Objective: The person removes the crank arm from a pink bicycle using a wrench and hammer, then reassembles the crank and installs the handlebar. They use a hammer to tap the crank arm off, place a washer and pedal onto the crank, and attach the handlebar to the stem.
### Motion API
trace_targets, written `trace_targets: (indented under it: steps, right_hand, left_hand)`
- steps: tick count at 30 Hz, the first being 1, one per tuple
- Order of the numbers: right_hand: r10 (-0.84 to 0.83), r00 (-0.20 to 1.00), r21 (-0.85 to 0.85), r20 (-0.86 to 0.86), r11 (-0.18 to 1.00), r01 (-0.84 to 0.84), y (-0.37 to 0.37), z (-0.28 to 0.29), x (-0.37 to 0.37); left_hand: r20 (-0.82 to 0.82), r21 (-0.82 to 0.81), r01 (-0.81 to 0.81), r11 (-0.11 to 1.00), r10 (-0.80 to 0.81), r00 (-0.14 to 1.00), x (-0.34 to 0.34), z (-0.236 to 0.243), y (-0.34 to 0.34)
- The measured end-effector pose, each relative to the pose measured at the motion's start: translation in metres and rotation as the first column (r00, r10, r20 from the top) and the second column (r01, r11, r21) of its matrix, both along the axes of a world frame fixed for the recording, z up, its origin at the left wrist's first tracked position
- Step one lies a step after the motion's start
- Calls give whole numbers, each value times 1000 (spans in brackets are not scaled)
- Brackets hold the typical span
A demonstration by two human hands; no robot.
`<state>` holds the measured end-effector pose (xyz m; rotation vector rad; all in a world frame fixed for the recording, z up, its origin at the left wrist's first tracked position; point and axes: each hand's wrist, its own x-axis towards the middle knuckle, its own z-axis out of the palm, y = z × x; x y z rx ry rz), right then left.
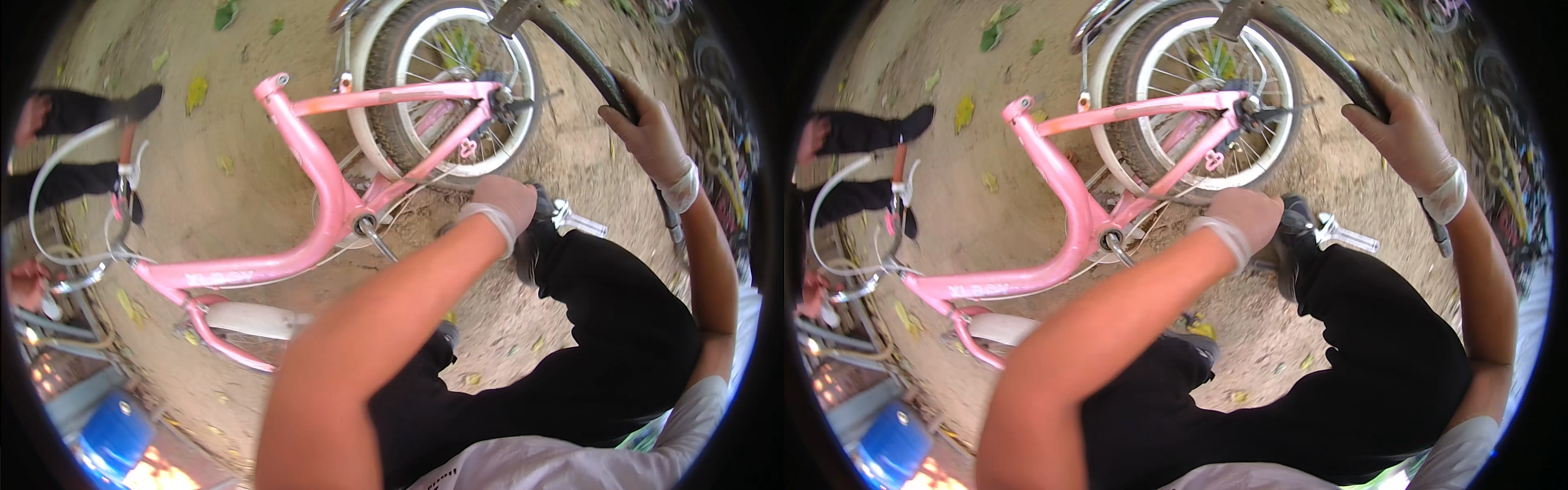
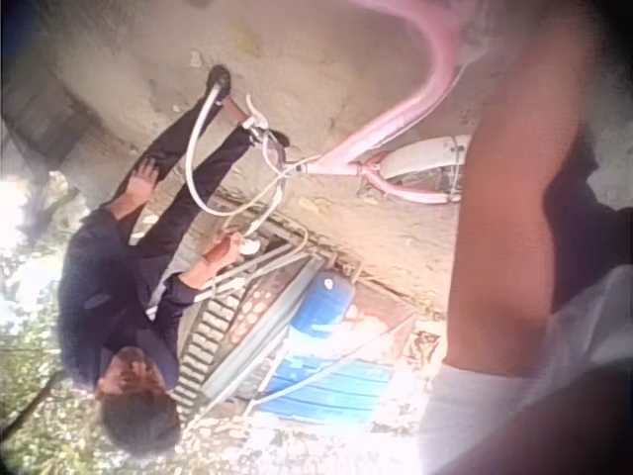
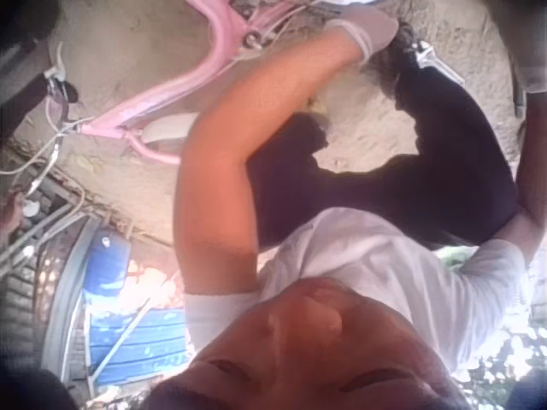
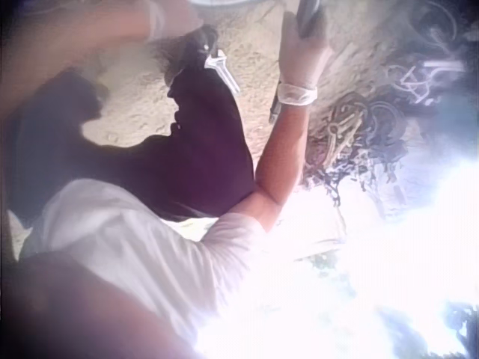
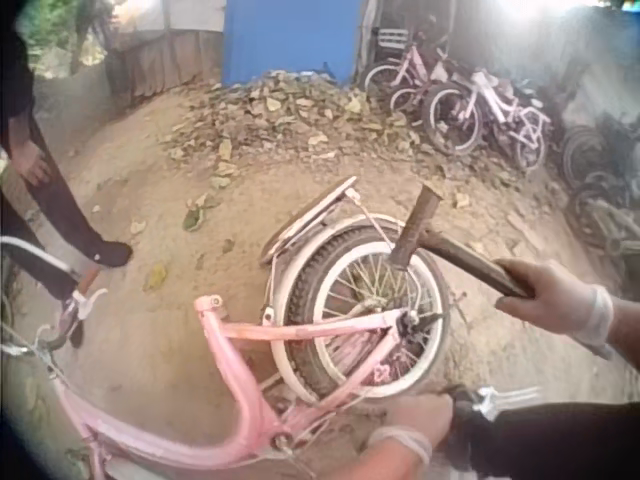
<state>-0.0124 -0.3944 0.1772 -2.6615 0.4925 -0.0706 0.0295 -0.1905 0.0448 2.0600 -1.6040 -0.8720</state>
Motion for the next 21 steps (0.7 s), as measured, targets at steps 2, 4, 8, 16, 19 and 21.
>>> trace_targets:
  steps: [2, 4, 8, 16, 19, 21]
  right_hand:
    - [-172, 977, 123, -122, 975, 187, -2, 2, -36]
    - [-329, 924, 232, -197, 900, 370, 3, 0, -74]
    - [-495, 825, 341, -273, 752, 564, 5, -39, -137]
    - [-569, 783, 550, -252, 581, 600, 38, -133, -267]
    - [-546, 773, 594, -324, 518, 615, 58, -149, -281]
    - [-556, 764, 618, -326, 487, 618, 68, -156, -282]
  left_hand:
    - [28, 85, 105, 991, -108, 994, -29, -6, -10]
    - [-33, 94, 66, 993, -63, 997, -50, -19, -9]
    - [-65, 250, 28, 968, -12, 998, -59, -59, -1]
    - [321, 394, 12, 919, -150, 935, -39, -62, 70]
    - [331, 401, 88, 912, -234, 914, -31, -55, 89]
    - [346, 354, 88, 931, -218, 912, -27, -50, 95]
